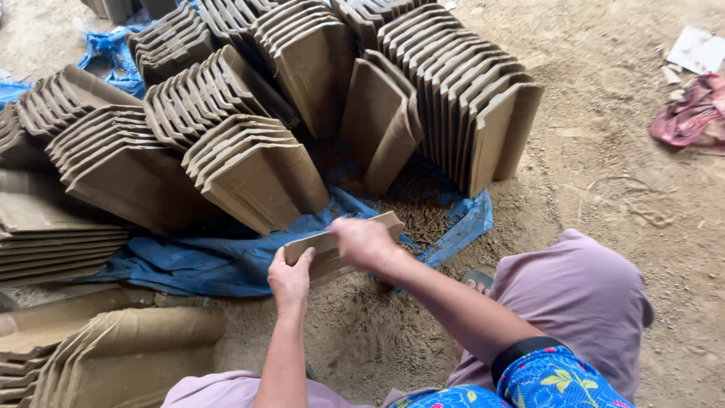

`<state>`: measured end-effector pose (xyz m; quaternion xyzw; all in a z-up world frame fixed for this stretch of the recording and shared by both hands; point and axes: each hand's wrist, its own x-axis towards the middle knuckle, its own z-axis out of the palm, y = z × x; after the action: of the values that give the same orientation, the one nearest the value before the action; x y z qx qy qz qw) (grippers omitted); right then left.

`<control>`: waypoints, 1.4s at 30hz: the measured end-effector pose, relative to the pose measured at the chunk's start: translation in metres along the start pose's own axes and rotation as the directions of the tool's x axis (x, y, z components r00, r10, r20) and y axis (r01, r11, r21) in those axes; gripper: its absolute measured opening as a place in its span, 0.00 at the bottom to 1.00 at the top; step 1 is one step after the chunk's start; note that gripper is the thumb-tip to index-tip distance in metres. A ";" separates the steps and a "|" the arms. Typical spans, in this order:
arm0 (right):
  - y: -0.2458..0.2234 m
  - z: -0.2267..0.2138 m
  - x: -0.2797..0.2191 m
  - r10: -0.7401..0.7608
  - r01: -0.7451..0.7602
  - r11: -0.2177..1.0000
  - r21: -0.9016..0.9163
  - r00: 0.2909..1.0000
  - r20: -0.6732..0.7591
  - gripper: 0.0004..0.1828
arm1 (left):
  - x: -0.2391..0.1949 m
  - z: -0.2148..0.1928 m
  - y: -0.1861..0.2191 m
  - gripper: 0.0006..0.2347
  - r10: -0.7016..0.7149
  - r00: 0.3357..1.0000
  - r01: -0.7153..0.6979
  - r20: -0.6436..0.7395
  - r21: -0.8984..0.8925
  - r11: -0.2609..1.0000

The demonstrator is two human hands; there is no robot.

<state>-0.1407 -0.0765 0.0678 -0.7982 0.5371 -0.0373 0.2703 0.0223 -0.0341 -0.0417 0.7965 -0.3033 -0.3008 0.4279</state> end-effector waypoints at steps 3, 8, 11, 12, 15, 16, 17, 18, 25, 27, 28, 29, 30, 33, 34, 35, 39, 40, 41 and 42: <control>-0.015 0.023 -0.009 -0.240 0.221 0.967 -0.125 0.956 -0.171 0.08 | -0.024 0.002 0.026 0.10 0.003 1.000 -0.006 0.023 0.129 0.992; 0.020 0.037 0.000 -0.186 0.162 0.964 -0.210 0.977 -0.101 0.08 | -0.027 0.012 0.019 0.12 0.092 0.995 -0.102 0.048 0.271 0.957; 0.048 0.044 -0.001 -0.163 0.117 0.948 -0.298 0.977 -0.136 0.08 | -0.031 0.009 0.023 0.15 0.122 0.990 -0.137 0.074 0.266 0.954; 0.059 0.048 -0.002 -0.161 0.102 0.941 -0.322 0.973 -0.163 0.08 | -0.032 0.008 0.024 0.15 0.130 0.988 -0.147 0.080 0.258 0.955; 0.073 0.057 -0.003 -0.117 0.002 0.912 -0.410 0.960 -0.255 0.07 | -0.031 0.006 0.023 0.15 0.140 0.988 -0.152 0.070 0.222 0.963; 0.089 0.063 0.001 -0.114 0.002 0.914 -0.406 0.961 -0.251 0.07 | -0.036 0.000 0.026 0.15 0.136 0.988 -0.149 0.072 0.228 0.962; 0.105 0.067 0.007 -0.064 -0.049 0.914 -0.403 0.963 -0.262 0.08 | -0.039 -0.004 0.032 0.15 0.126 0.990 -0.138 0.065 0.216 0.967; 0.121 0.071 0.012 -0.013 -0.100 0.911 -0.399 0.962 -0.272 0.08 | -0.042 -0.009 0.038 0.15 0.117 0.991 -0.126 0.058 0.204 0.971; 0.237 0.110 0.034 0.217 -0.294 0.890 -0.348 0.945 -0.243 0.12 | -0.017 -0.002 0.015 0.15 -0.002 0.999 -0.007 0.049 0.181 0.983; 0.274 0.131 0.038 0.390 -0.446 0.829 -0.337 0.894 -0.221 0.16 | -0.014 -0.002 0.013 0.14 -0.043 0.999 0.038 0.016 0.236 0.971; 0.231 0.104 0.035 0.390 -0.447 0.829 -0.335 0.893 -0.227 0.16 | -0.007 -0.002 0.013 0.14 -0.038 0.999 0.033 0.016 0.234 0.972; 0.190 0.081 0.026 0.355 -0.397 0.894 -0.210 0.911 -0.211 0.13 | -0.005 -0.001 0.009 0.15 -0.060 0.998 0.055 0.016 0.216 0.975; 0.150 0.058 0.017 0.317 -0.338 0.938 -0.079 0.927 -0.201 0.12 | -0.004 0.000 0.005 0.16 -0.082 0.996 0.077 0.017 0.198 0.977; 0.059 0.054 -0.006 -0.043 -0.009 0.987 -0.163 0.949 -0.314 0.11 | 0.002 0.002 0.001 0.15 -0.064 0.998 0.067 -0.023 0.146 0.987; 0.048 0.067 -0.007 -0.035 -0.016 0.988 -0.156 0.947 -0.319 0.11 | 0.003 0.005 -0.001 0.15 -0.058 0.998 0.060 -0.017 0.153 0.986; 0.036 0.081 -0.006 -0.150 0.060 0.971 -0.231 0.908 -0.391 0.09 | 0.006 0.007 -0.003 0.16 -0.051 0.998 0.054 -0.031 0.104 0.993; 0.039 0.112 0.013 -0.270 -0.024 0.888 -0.460 0.782 -0.562 0.05 | 0.012 0.007 -0.016 0.15 -0.037 0.997 0.035 -0.061 -0.045 0.998; 0.055 0.115 0.021 -0.267 -0.024 0.891 -0.454 0.781 -0.565 0.05 | 0.015 0.005 -0.019 0.15 -0.034 0.997 0.031 -0.063 -0.040 0.999; 0.072 0.119 0.027 -0.251 -0.126 0.855 -0.504 0.748 -0.614 0.06 | 0.016 0.004 -0.023 0.16 -0.031 0.997 0.027 -0.067 -0.070 0.997; 0.088 0.124 0.034 -0.241 -0.229 0.809 -0.542 0.711 -0.661 0.06 | 0.018 0.002 -0.027 0.16 -0.029 0.997 0.022 -0.071 -0.100 0.995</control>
<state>-0.1571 -0.0821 -0.0869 -0.7670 0.5798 -0.1708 -0.2155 0.0385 -0.0362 -0.0703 0.7884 -0.2624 -0.2919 0.4737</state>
